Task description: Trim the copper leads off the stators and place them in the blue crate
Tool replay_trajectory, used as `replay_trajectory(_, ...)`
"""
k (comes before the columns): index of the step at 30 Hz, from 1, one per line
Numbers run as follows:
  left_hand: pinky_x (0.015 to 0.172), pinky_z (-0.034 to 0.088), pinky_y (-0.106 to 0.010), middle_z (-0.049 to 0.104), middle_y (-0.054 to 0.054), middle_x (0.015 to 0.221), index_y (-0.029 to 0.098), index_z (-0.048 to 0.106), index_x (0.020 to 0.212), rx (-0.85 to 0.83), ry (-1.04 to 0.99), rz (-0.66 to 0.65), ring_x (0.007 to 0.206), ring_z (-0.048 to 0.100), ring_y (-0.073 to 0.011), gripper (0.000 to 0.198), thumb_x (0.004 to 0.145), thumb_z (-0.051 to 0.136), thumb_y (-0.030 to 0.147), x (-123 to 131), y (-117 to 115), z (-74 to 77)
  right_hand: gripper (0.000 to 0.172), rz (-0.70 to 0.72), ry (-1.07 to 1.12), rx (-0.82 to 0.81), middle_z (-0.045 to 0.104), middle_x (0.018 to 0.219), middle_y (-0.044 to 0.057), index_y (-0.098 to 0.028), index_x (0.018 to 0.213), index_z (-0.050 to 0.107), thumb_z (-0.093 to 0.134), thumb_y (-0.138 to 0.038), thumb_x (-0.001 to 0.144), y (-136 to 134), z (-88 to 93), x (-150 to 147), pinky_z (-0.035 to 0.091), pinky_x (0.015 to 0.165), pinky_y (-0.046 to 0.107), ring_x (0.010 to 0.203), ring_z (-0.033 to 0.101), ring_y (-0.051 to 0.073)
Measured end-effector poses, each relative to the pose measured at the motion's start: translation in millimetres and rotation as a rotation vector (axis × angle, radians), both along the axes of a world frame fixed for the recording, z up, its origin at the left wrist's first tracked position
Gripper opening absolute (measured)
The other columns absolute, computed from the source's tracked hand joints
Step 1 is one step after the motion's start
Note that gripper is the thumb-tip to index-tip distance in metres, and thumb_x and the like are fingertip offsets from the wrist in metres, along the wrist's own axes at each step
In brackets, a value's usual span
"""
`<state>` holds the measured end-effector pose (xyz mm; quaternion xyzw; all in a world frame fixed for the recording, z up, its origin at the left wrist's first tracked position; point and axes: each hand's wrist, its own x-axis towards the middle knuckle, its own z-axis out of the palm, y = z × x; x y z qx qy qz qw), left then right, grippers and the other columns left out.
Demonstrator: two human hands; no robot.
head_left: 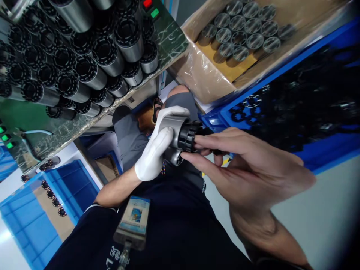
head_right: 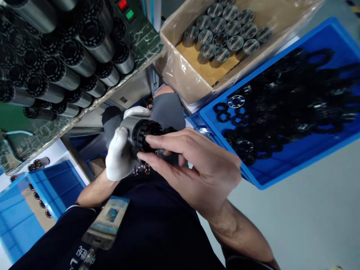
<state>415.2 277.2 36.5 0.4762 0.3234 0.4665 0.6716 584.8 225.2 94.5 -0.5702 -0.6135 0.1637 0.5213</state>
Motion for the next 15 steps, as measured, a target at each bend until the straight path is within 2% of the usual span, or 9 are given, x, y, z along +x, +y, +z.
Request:
replay_trajectory(4, 0.138, 0.048, -0.054, 0.068, -0.01, 0.154, 0.03, 0.067, 0.15, 0.028, 0.051, 0.023, 0.161, 0.058, -0.0376, 0.052, 0.115, 0.057, 0.067, -9, 1, -8.4, 0.037, -0.003, 0.07, -0.03, 0.09, 0.103, -0.001, -0.033, 0.118, 0.088, 0.101, -0.015, 0.088, 5, -5.2, -8, 0.054, 0.047, 0.035, 0.072, 0.079, 0.021)
replay_trajectory(8, 0.139, 0.046, -0.052, 0.07, -0.007, 0.151, 0.032, 0.065, 0.151, 0.069, 0.059, -0.038, 0.161, 0.058, -0.0342, 0.044, 0.12, 0.049, 0.06, -16, 5, -13.2, 0.042, 0.082, 0.05, 0.058, 0.089, 0.097, -0.001, -0.031, 0.116, 0.089, 0.102, -0.009, 0.083, 14, -12.1, -10, 0.057, 0.05, 0.037, 0.07, 0.078, 0.021)
replay_trajectory(13, 0.136, 0.051, -0.054, 0.068, -0.007, 0.153, 0.034, 0.064, 0.146, 0.06, 0.118, -0.09, 0.151, 0.065, -0.032, 0.042, 0.121, 0.045, 0.061, -20, 13, -8.8, 0.042, 0.097, 0.091, -0.065, 0.09, 0.103, -0.001, -0.032, 0.118, 0.088, 0.101, -0.01, 0.085, 20, -17.9, -10, 0.055, 0.046, 0.034, 0.072, 0.079, 0.019)
replay_trajectory(15, 0.138, 0.049, -0.055, 0.069, -0.006, 0.152, 0.036, 0.064, 0.144, 0.039, 0.149, -0.093, 0.152, 0.063, -0.0314, 0.04, 0.12, 0.045, 0.062, -23, 15, -7.8, 0.037, 0.111, 0.055, -0.002, 0.09, 0.1, -0.001, -0.028, 0.116, 0.087, 0.102, -0.013, 0.086, 22, -18.7, -10, 0.059, 0.05, 0.032, 0.07, 0.078, 0.018)
